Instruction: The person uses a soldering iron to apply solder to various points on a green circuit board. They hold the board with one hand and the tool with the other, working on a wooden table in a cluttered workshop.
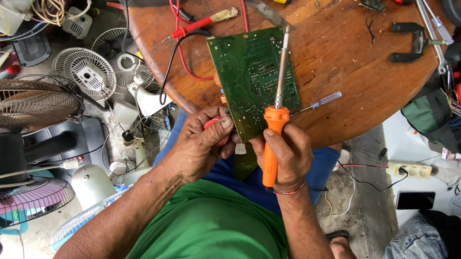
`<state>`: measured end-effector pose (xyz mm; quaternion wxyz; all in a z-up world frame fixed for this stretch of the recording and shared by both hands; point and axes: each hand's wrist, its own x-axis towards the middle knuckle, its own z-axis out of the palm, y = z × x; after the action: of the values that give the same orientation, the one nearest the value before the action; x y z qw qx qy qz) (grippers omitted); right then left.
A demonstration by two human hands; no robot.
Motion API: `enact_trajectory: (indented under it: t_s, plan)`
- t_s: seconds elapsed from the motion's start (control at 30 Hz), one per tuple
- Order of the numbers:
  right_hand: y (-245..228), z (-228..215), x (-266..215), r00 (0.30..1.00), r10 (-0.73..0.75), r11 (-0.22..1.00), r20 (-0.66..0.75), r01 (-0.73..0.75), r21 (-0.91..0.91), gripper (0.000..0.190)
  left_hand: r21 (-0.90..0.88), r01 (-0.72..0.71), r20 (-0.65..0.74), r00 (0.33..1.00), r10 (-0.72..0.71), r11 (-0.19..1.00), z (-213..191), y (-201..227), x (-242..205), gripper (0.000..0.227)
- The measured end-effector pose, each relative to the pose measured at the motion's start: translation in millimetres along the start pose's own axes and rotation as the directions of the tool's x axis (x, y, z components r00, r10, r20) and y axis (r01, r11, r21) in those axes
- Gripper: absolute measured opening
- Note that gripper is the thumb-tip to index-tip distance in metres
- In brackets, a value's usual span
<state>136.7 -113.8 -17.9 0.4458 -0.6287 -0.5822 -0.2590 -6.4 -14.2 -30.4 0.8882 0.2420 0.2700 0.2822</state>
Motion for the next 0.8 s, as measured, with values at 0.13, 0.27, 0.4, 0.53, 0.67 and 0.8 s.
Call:
enact_trajectory:
  t_s: [0.13, 0.27, 0.4, 0.53, 0.67, 0.8]
  plan:
    - [0.4, -1.4, 3.1, 1.0, -0.013, 1.0, 0.0, 0.013, -0.011, 0.02, -0.03, 0.01, -0.014, 1.0, -0.01, 1.0, 8.1, -0.8, -6.7, 0.025]
    - [2.2, -1.9, 9.0, 1.0, -0.017, 1.0, 0.007, 0.017, 0.0, 0.02, -0.104, 0.009, -0.017, 1.0, -0.011, 0.995, 15.2, -1.0, -7.5, 0.024]
    - [0.0, -4.1, 12.6, 1.0, -0.005, 1.0, -0.003, 0.004, -0.021, 0.018, -0.116, 0.021, 0.012, 1.0, -0.02, 0.993, 21.5, 0.7, -10.4, 0.023]
    - [0.5, -4.7, 8.4, 1.0, -0.003, 1.0, 0.0, 0.003, -0.011, 0.017, -0.069, 0.017, 0.017, 1.0, -0.016, 0.998, 15.5, 2.8, -10.5, 0.023]
    - [-1.6, -2.6, 7.8, 1.0, 0.007, 1.0, -0.009, -0.007, 0.018, 0.017, 0.116, -0.017, 0.051, 0.999, 0.011, 0.993, 9.7, 14.9, -4.5, 0.027]
    - [-1.5, -2.7, 7.2, 1.0, 0.002, 1.0, -0.029, -0.002, -0.025, 0.016, 0.075, -0.028, 0.024, 0.999, 0.026, 0.997, 17.3, 5.2, -10.3, 0.025]
